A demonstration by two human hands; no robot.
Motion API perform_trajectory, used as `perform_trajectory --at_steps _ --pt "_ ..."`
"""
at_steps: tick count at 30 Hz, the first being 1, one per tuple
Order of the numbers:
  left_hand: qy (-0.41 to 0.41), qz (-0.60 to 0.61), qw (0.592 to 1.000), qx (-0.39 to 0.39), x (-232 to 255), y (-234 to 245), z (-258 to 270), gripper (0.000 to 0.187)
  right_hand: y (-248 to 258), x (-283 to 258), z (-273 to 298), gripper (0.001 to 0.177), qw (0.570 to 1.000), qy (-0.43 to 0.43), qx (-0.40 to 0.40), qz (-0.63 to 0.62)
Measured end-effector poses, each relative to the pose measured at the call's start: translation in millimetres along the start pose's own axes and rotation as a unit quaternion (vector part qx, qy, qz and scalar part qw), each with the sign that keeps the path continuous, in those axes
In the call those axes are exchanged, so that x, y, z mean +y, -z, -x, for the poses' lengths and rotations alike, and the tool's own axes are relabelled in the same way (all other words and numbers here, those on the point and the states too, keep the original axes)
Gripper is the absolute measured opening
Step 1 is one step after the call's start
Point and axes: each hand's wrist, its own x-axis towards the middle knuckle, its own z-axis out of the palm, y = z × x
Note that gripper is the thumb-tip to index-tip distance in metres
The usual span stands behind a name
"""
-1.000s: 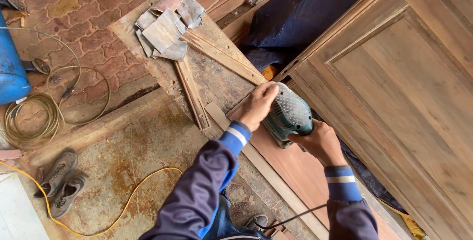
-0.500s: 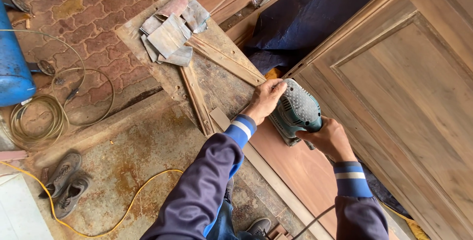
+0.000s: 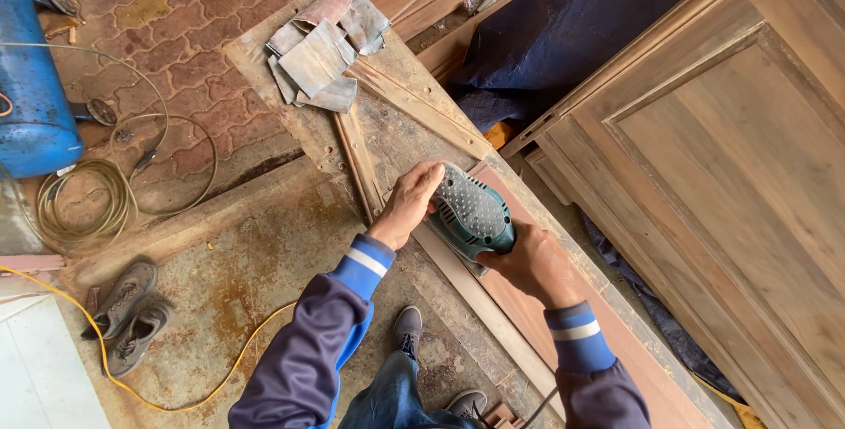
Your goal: Sanding a wooden plank using an electric sander and manual sandpaper in a workshop environment.
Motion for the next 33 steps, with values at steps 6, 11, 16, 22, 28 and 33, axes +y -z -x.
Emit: perform_trajectory --at_steps 6,11,16,22,28,33 --pt "-0.036 0.011 0.999 -0.018 -7.7 -32.6 7.4 0.056 9.5 14.5 23.6 0.054 1.0 -0.013 0.011 -0.01" --pt "-0.048 0.014 0.998 -0.049 -22.6 -97.6 10.3 0.057 25.8 62.6 54.4 0.051 0.998 -0.024 0.037 -0.033" --pt "-0.073 -0.025 0.995 -0.06 -17.2 -178.2 28.9 0.063 38.1 123.8 92.3 0.045 0.994 -0.092 0.026 -0.058" --pt "-0.071 -0.034 0.995 -0.062 -45.2 -279.4 51.2 0.07 41.5 205.8 147.4 0.038 0.983 -0.131 0.055 -0.118" --pt "-0.08 -0.044 0.992 -0.086 -72.9 -360.8 83.5 0.07 37.0 277.6 203.7 0.036 0.975 -0.156 0.088 -0.131" --pt "-0.064 -0.051 0.986 -0.148 -82.3 -405.6 117.6 0.064 37.9 311.6 255.8 0.038 0.957 -0.245 0.062 -0.142"
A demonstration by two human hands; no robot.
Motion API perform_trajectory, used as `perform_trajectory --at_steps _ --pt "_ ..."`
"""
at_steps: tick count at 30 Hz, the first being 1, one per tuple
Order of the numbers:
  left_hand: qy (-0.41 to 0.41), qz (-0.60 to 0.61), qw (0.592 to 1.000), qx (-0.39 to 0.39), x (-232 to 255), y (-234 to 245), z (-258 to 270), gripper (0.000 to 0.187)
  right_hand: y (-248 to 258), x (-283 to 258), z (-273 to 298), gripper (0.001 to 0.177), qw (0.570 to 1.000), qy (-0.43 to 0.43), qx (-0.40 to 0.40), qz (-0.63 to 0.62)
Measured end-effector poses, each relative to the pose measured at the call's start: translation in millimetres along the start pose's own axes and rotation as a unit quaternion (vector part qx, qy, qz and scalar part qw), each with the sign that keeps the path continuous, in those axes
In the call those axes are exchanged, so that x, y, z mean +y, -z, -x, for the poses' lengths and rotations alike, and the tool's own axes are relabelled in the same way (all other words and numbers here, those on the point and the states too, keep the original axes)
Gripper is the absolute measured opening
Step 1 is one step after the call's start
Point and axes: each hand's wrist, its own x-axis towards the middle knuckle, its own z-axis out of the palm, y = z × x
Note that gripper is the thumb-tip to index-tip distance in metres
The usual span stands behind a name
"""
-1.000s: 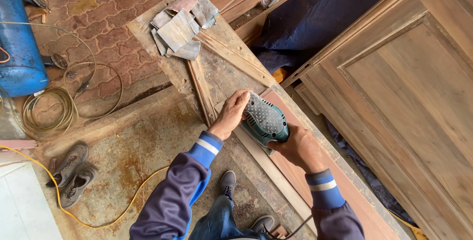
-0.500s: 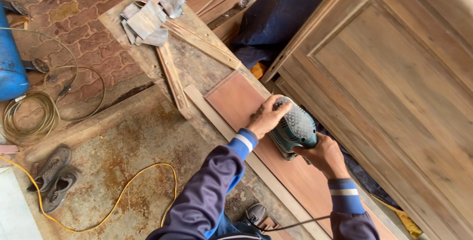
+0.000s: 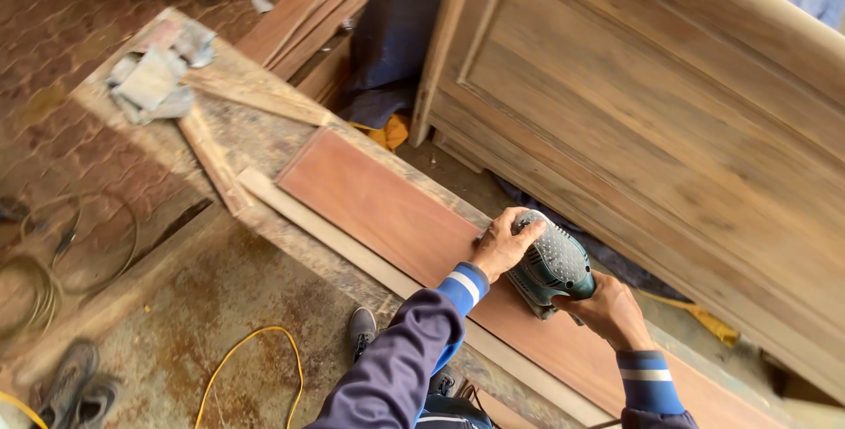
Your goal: Sanding a wooden plank using an electric sander and manual sandpaper in a workshop environment.
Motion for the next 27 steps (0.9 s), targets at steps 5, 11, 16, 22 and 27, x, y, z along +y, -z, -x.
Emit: perform_trajectory --at_steps 5,11,16,22,27 --pt "0.042 -0.017 0.997 -0.058 0.9 -46.6 25.9 0.062 5.7 63.4 19.8 0.038 0.998 -0.059 0.001 -0.006" --pt "0.057 -0.007 0.993 -0.102 -8.4 -103.3 58.5 0.063 2.1 153.6 35.3 0.04 0.999 -0.032 0.023 -0.024" --pt "0.041 0.009 0.993 -0.109 -22.1 -147.9 83.9 0.06 9.7 197.6 48.4 0.04 0.998 -0.054 0.01 -0.003" --pt "0.021 -0.003 0.996 -0.087 -27.1 -172.5 101.2 0.057 12.3 228.0 56.3 0.038 0.996 -0.089 -0.007 -0.007" --pt "0.043 0.023 0.994 -0.096 -23.3 -158.6 107.1 0.059 6.6 219.5 55.0 0.043 0.996 -0.081 -0.019 0.032"
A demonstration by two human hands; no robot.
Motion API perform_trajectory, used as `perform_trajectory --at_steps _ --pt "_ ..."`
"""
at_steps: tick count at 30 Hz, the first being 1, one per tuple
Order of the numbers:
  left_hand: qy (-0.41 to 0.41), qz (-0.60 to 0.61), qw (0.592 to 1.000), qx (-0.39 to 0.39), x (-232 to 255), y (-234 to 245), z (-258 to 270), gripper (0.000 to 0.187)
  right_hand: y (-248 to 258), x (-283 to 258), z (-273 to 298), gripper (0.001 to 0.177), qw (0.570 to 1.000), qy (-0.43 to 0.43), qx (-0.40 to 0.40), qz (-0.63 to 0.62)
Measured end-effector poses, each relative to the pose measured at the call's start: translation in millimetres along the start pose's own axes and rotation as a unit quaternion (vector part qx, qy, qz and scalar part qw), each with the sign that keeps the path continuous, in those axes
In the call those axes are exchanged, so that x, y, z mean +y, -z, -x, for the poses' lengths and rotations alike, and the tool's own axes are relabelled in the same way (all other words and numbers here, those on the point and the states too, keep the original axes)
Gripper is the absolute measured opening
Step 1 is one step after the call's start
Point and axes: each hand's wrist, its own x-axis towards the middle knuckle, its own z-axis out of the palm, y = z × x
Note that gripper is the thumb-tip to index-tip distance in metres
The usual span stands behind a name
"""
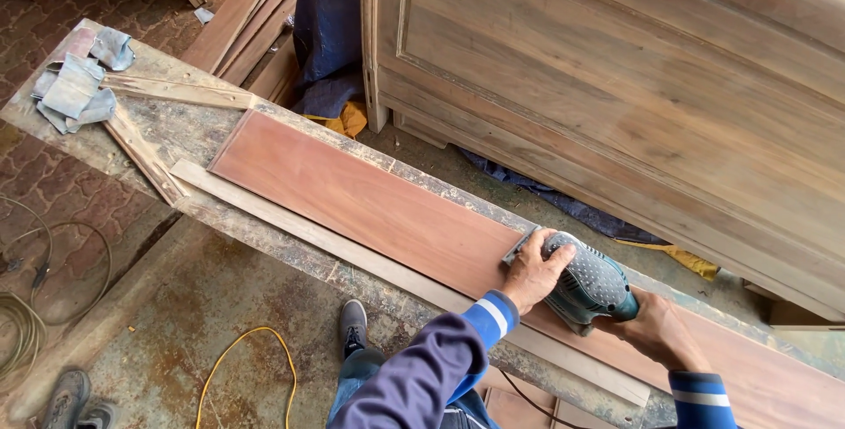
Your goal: Sanding a wooden plank using an electric sander and manual sandpaper in a workshop environment.
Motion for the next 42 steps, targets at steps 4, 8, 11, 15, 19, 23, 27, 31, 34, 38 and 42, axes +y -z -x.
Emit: perform_trajectory --at_steps 4,8,11,15,19,23,27,31,34,38,42 --pt "0.028 0.035 0.999 -0.016 7.3 31.9 1.4 0.06 -11.1 -20.8 -6.9 0.051 1.0 0.026 0.004 0.0" --pt "0.061 0.026 0.998 -0.014 4.7 70.2 1.2 0.061 -23.4 -54.3 -8.2 0.057 0.996 0.087 -0.001 -0.034" --pt "0.066 0.041 0.997 -0.005 13.6 103.2 1.7 0.061 -27.9 -92.0 -7.0 0.056 0.993 0.113 -0.002 -0.032" --pt "0.074 0.057 0.995 0.014 25.2 146.6 1.1 0.061 -44.2 -131.3 -15.6 0.052 0.99 0.137 -0.003 -0.032" --pt "0.081 0.051 0.995 0.025 27.6 187.2 6.0 0.06 -48.9 -179.3 -5.1 0.049 0.992 0.124 -0.012 -0.013" --pt "0.067 0.028 0.996 0.041 30.1 217.4 15.3 0.058 -45.5 -221.6 15.7 0.054 0.991 0.128 0.001 0.022" --pt "0.065 0.026 0.996 0.06 35.4 227.0 29.6 0.057 -40.8 -241.4 36.9 0.053 0.988 0.155 0.012 0.018" --pt "0.066 0.035 0.995 0.059 28.7 214.5 46.9 0.059 -41.8 -222.7 46.0 0.051 0.988 0.155 0.015 0.008" --pt "0.077 0.048 0.995 0.042 27.2 195.0 57.5 0.06 -40.7 -200.2 52.4 0.054 0.99 0.141 0.005 0.009" --pt "0.097 0.05 0.994 0.01 18.8 165.0 65.8 0.059 -33.8 -164.8 64.2 0.056 0.991 0.135 0.005 0.005" --pt "0.098 0.039 0.994 -0.025 11.4 135.9 70.4 0.054 -27.4 -127.6 71.7 0.056 0.991 0.131 0.018 0.018"
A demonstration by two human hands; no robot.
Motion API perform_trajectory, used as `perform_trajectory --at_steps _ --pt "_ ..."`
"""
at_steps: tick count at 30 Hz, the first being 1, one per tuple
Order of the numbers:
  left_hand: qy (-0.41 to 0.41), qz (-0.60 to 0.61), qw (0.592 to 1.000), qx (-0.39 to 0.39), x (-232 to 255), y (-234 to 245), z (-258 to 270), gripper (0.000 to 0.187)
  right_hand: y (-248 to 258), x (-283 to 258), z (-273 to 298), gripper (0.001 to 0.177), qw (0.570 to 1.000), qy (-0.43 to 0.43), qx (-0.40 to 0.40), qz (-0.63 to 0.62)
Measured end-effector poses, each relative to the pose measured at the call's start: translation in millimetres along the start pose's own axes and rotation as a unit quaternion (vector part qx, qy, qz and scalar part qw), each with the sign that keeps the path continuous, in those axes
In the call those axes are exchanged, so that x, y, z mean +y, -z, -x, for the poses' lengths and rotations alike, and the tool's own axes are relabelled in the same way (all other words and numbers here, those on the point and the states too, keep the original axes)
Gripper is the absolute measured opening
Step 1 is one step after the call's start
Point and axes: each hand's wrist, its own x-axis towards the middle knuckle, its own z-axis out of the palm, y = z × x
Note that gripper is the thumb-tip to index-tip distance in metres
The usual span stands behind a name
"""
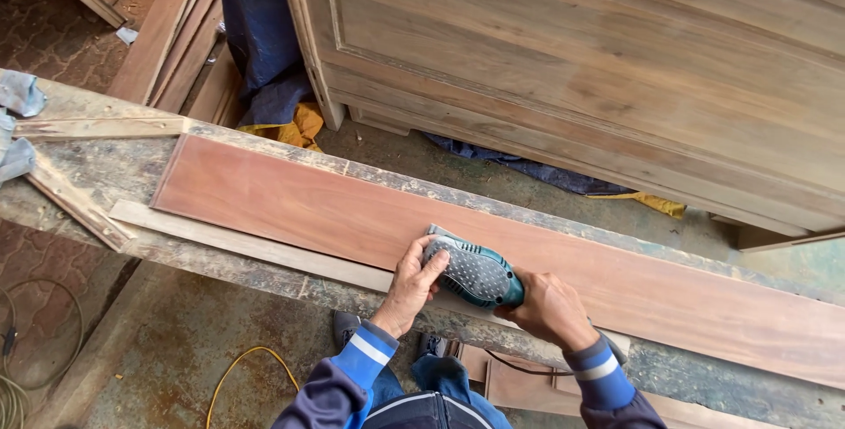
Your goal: Sanding a wooden plank using an electric sander and manual sandpaper in a workshop environment.
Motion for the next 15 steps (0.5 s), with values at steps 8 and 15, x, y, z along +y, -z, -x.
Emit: perform_trajectory --at_steps 8,15 --pt "-0.052 -0.017 0.998 -0.018 -17.7 -52.9 7.1 0.056 4.6 56.2 18.5 0.061 1.0 0.01 0.008 0.004" --pt "-0.134 -0.05 0.989 -0.027 -29.5 -56.1 11.8 0.051 5.9 56.9 24.7 0.067 1.0 0.016 0.01 0.022"
